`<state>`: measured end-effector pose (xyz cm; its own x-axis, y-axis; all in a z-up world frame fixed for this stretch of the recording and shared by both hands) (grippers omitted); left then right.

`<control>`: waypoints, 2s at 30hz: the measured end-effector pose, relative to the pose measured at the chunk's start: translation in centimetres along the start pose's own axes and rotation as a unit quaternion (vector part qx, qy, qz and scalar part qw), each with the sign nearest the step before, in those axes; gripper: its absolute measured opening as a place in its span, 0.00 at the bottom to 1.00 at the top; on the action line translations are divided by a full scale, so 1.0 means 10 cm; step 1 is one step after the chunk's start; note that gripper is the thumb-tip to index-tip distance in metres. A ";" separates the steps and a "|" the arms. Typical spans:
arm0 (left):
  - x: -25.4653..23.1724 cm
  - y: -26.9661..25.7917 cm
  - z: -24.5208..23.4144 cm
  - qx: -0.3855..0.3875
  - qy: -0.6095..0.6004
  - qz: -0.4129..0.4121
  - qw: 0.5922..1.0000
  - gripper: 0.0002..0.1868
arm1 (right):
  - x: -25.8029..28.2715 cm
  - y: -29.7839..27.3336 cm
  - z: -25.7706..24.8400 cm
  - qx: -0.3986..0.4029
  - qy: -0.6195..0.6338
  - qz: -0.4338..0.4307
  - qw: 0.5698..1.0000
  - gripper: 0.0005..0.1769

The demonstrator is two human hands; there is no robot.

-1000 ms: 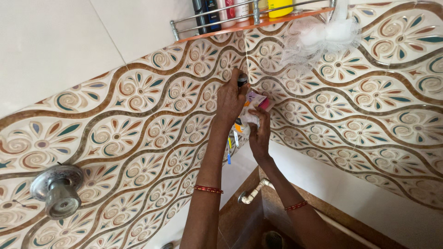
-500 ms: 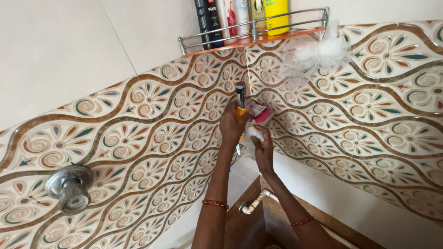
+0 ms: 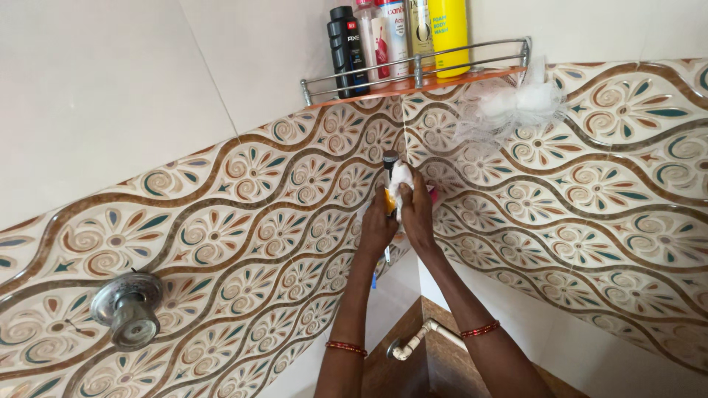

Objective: The person wipes a metal bathroom shelf and the surrounding tiled wall using a white cloth. They repeatedly rub the shelf and adjacent wall area, then place a small orange bottle back on the shelf.

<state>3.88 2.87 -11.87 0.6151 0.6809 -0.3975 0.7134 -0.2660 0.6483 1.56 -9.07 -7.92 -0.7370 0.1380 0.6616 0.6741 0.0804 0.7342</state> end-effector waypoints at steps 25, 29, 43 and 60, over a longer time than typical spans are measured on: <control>-0.50 0.02 -0.51 -0.021 -0.003 -0.041 0.999 0.42 | -1.14 -0.17 0.00 -0.014 0.202 0.086 0.976 0.32; -0.63 0.18 -0.68 -0.109 0.009 -0.049 0.993 0.32 | -0.77 -0.36 -0.04 -0.070 0.177 0.115 0.975 0.33; -0.41 0.52 -0.57 -0.048 0.049 0.000 0.998 0.21 | -0.25 -0.63 0.09 -0.046 0.133 0.035 0.989 0.28; -0.18 0.48 -0.47 -0.037 0.021 0.004 0.999 0.17 | -0.13 -0.93 0.20 0.004 -0.281 -0.201 0.938 0.28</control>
<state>4.61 3.61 -4.99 0.6057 0.7066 -0.3659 0.6806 -0.2219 0.6982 -3.61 -7.98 -15.91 -0.7915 0.5938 0.1443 0.3491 0.2456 0.9043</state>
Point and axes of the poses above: each hand's wrist, its own y-axis towards the middle knuckle, its own z-axis out of the palm, x = y × z, the point moved 3 cm from there along y, towards the middle knuckle, and after that the axes turned 14 degrees about x, right-handed, at the moved point
